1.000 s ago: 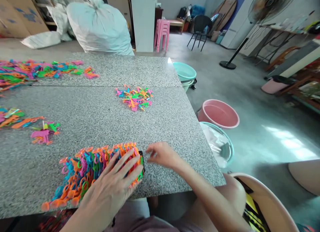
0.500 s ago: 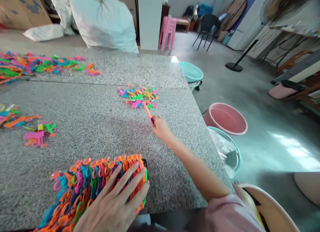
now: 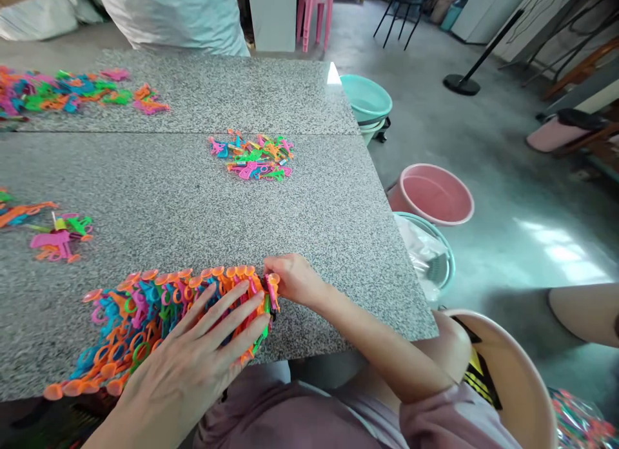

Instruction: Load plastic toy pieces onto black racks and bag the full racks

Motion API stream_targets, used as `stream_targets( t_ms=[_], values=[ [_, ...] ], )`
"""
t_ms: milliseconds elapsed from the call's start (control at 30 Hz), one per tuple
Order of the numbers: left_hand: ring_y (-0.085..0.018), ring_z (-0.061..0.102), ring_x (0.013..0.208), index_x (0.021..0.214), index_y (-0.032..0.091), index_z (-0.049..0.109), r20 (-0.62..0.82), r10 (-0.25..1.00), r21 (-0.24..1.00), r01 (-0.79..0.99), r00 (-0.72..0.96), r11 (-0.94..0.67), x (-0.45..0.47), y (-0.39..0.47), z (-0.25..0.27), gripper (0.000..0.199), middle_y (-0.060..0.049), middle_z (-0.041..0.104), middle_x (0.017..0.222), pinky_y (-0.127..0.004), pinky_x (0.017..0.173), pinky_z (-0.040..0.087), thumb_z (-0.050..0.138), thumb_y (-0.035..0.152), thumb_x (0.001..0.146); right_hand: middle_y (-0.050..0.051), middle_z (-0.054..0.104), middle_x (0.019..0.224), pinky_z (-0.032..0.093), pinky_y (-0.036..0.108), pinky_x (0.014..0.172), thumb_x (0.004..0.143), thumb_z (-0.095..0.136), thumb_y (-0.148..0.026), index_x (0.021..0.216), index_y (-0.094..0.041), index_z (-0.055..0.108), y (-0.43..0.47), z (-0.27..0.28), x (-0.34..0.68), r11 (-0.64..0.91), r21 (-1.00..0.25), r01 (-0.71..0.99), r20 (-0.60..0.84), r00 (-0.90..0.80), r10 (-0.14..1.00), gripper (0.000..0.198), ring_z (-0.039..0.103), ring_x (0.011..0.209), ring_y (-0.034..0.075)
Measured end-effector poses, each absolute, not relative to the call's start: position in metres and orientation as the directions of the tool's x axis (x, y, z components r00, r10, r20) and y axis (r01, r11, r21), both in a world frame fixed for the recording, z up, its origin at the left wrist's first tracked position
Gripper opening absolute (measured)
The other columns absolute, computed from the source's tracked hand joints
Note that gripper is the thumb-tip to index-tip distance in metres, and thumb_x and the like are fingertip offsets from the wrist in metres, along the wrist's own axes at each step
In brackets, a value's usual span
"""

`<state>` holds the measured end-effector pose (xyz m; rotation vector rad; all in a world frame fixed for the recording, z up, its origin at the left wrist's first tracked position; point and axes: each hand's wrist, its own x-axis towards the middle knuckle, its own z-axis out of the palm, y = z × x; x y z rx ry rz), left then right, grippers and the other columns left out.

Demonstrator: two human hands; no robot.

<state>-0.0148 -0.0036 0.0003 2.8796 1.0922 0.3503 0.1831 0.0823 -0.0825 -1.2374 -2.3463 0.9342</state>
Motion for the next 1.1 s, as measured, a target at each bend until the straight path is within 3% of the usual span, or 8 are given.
stream_targets(
  t_ms=[133, 300, 500, 667, 767, 900, 1000, 1100],
  values=[
    [-0.021, 0.042, 0.142, 0.125, 0.022, 0.067, 0.234, 0.637, 0.112, 0.63, 0.735, -0.768, -0.015, -0.002, -0.001, 0.043, -0.005, 0.062, 0.138, -0.037, 0.126, 0.015, 0.029, 0.034, 0.107, 0.004, 0.071, 0.078, 0.035, 0.023, 0.061, 0.083, 0.061, -0.012, 0.082, -0.017, 0.068, 0.099, -0.066, 0.175, 0.501, -0.531, 0.684, -0.101, -0.638, 0.763, 0.009, 0.062, 0.073, 0.016],
    [-0.021, 0.04, 0.143, 0.13, 0.022, 0.063, 0.262, 0.58, 0.077, 0.583, 0.771, -0.809, -0.022, 0.001, -0.006, 0.039, -0.004, 0.06, 0.141, -0.037, 0.125, 0.018, 0.033, 0.031, 0.106, 0.005, 0.074, 0.084, 0.037, 0.023, 0.063, 0.084, 0.06, -0.012, 0.084, -0.017, 0.072, 0.097, -0.058, 0.176, 0.489, -0.501, 0.714, -0.15, -0.628, 0.763, 0.013, 0.065, 0.078, 0.016],
    [-0.025, 0.034, 0.147, 0.144, 0.019, 0.05, 0.214, 0.475, -0.065, 0.497, 0.854, -0.865, -0.032, 0.007, -0.013, 0.044, -0.007, 0.05, 0.151, -0.042, 0.124, 0.021, 0.047, 0.026, 0.101, 0.007, 0.075, 0.091, 0.039, 0.024, 0.064, 0.086, 0.059, -0.015, 0.091, -0.018, 0.072, 0.092, -0.056, 0.173, 0.474, -0.452, 0.756, -0.152, -0.589, 0.794, 0.015, 0.067, 0.084, 0.019],
    [-0.026, 0.037, 0.146, 0.142, 0.018, 0.052, 0.236, 0.465, -0.079, 0.493, 0.853, -0.866, -0.032, 0.01, -0.017, 0.043, -0.008, 0.051, 0.15, -0.042, 0.123, 0.023, 0.047, 0.028, 0.101, 0.006, 0.074, 0.084, 0.039, 0.023, 0.062, 0.084, 0.062, -0.012, 0.078, -0.016, 0.07, 0.106, -0.067, 0.168, 0.501, -0.495, 0.71, -0.136, -0.633, 0.762, 0.011, 0.066, 0.08, 0.018],
    [-0.024, 0.037, 0.145, 0.141, 0.018, 0.054, 0.254, 0.421, -0.105, 0.458, 0.871, -0.883, -0.033, 0.012, -0.016, 0.042, -0.007, 0.052, 0.149, -0.04, 0.123, 0.023, 0.044, 0.025, 0.101, 0.003, 0.071, 0.074, 0.04, 0.022, 0.063, 0.077, 0.072, -0.012, 0.069, -0.015, 0.065, 0.104, -0.082, 0.178, 0.444, -0.664, 0.601, -0.031, -0.616, 0.787, 0.011, 0.064, 0.072, 0.015],
    [-0.023, 0.037, 0.146, 0.137, 0.017, 0.057, 0.28, 0.383, -0.107, 0.425, 0.88, -0.899, -0.032, 0.014, -0.008, 0.04, -0.005, 0.056, 0.145, -0.038, 0.123, 0.024, 0.042, 0.023, 0.101, -0.002, 0.067, 0.069, 0.041, 0.02, 0.063, 0.071, 0.079, -0.016, 0.068, -0.016, 0.061, 0.093, -0.103, 0.194, 0.277, -0.868, 0.412, 0.074, -0.446, 0.892, 0.018, 0.062, 0.067, 0.012],
    [-0.022, 0.04, 0.144, 0.135, 0.018, 0.058, 0.293, 0.384, -0.082, 0.423, 0.876, -0.902, -0.029, 0.015, -0.001, 0.039, -0.005, 0.058, 0.144, -0.037, 0.123, 0.024, 0.041, 0.025, 0.101, -0.003, 0.066, 0.069, 0.042, 0.02, 0.064, 0.07, 0.079, -0.016, 0.069, -0.016, 0.063, 0.09, -0.103, 0.198, 0.303, -0.848, 0.435, 0.073, -0.47, 0.88, 0.016, 0.061, 0.068, 0.012],
    [-0.022, 0.038, 0.145, 0.135, 0.017, 0.059, 0.292, 0.385, -0.08, 0.424, 0.875, -0.902, -0.026, 0.014, 0.002, 0.039, -0.006, 0.057, 0.144, -0.037, 0.125, 0.02, 0.042, 0.024, 0.101, 0.0, 0.07, 0.076, 0.043, 0.022, 0.067, 0.075, 0.074, -0.016, 0.075, -0.017, 0.068, 0.087, -0.089, 0.194, 0.378, -0.726, 0.575, 0.007, -0.543, 0.84, 0.006, 0.064, 0.074, 0.015]
  ],
)
